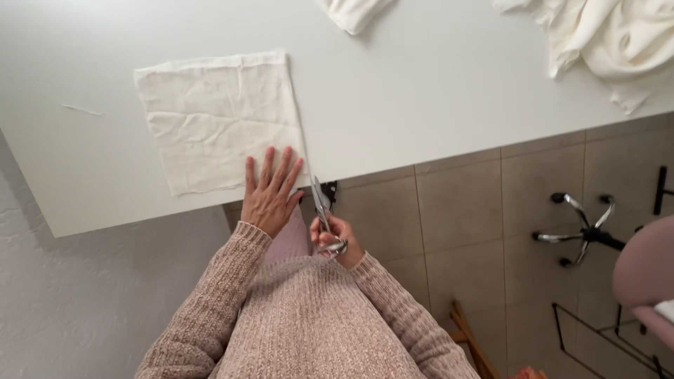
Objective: The person folds a piece of white fabric on a white table and cuts it into a smaller square using scissors. They repeat this process with several other pieces of fabric, folding and trimming them into uniform shapes.
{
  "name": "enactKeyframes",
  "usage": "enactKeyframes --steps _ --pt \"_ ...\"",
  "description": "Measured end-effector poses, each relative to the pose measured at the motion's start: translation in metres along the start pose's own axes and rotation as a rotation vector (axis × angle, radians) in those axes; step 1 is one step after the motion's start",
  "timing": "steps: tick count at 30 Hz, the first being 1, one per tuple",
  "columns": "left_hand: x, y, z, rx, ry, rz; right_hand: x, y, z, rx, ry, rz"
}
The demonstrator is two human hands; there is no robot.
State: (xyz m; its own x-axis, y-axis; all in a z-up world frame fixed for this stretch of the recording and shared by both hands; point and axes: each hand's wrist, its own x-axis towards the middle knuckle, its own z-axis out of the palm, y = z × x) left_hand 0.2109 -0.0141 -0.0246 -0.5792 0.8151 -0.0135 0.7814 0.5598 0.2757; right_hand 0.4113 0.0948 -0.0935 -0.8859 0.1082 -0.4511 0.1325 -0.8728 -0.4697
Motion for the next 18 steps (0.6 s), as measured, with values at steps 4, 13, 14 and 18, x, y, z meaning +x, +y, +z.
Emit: enactKeyframes --steps 4,13,14,18 --pt "0.0 0.001 -0.001 0.005 -0.012 0.003 0.011 0.006 0.004 0.06 -0.016 -0.01" --pt "0.002 0.0 -0.005 0.022 -0.009 0.018 0.003 -0.002 0.011 0.071 -0.02 0.014" --pt "0.003 0.0 -0.005 0.029 -0.007 0.02 0.004 -0.002 0.012 0.063 -0.01 0.008" --pt "0.001 0.001 -0.006 0.029 -0.012 0.017 0.006 -0.003 0.016 0.073 -0.013 0.014"
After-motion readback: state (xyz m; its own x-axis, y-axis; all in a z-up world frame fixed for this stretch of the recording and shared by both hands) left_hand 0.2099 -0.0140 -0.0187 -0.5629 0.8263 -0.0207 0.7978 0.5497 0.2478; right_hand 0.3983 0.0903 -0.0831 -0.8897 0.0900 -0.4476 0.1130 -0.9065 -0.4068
